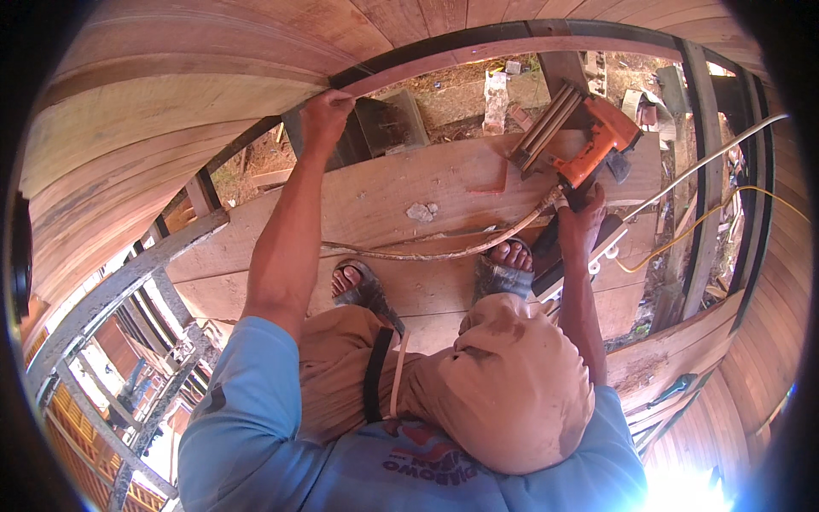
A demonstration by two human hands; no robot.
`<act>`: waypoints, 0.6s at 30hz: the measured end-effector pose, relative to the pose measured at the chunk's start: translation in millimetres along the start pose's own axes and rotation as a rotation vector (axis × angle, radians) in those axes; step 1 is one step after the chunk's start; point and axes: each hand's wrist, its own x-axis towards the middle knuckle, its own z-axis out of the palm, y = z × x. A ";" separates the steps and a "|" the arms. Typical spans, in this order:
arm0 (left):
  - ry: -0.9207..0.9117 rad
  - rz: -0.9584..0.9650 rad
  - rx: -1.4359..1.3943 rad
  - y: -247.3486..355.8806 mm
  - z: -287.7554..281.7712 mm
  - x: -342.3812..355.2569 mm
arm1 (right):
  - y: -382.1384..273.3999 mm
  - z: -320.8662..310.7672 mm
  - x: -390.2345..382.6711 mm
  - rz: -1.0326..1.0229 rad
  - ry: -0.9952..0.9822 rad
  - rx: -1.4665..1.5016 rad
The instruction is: The person installs wooden planks onto a curved wooden structure using a pneumatic nail gun. They position each plank, secure it with the nail gun, and occasionally use a hammer to adjust the fit.
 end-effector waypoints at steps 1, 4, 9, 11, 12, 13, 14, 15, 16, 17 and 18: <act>-0.002 -0.045 0.003 -2.8 -5.0 3.2 | 4.4 -0.3 1.5 0.040 -0.024 0.068; -0.002 -0.075 -0.012 -12.8 -12.0 7.4 | -1.2 -2.8 2.1 0.119 -0.088 0.370; 0.014 -0.045 0.033 -12.8 -14.4 10.9 | -0.4 -21.9 9.7 0.293 -0.190 0.621; -0.029 -0.078 0.005 -16.5 -17.5 10.2 | -5.9 -28.6 7.7 0.349 -0.153 0.581; -0.056 -0.100 0.010 -18.8 -18.8 11.2 | -6.9 -35.2 8.1 0.320 -0.159 0.523; -0.083 -0.121 0.016 -20.7 -20.4 13.6 | -7.9 -46.3 10.4 0.291 -0.165 0.464; -0.113 -0.141 0.023 -23.5 -20.6 15.4 | -8.2 -52.7 9.9 0.266 -0.170 0.407; -0.128 -0.103 0.065 -22.1 -23.6 15.4 | -11.3 -61.0 16.3 0.153 -0.162 0.196; -0.143 -0.066 0.106 -20.5 -27.2 17.0 | -13.8 -73.9 12.4 0.201 -0.177 0.170; -0.161 -0.021 0.142 -14.5 -29.7 20.8 | 1.5 -85.8 16.4 0.144 -0.213 0.081; -0.161 -0.038 0.155 -12.9 -33.4 21.6 | 6.1 -96.8 19.2 0.082 -0.258 -0.008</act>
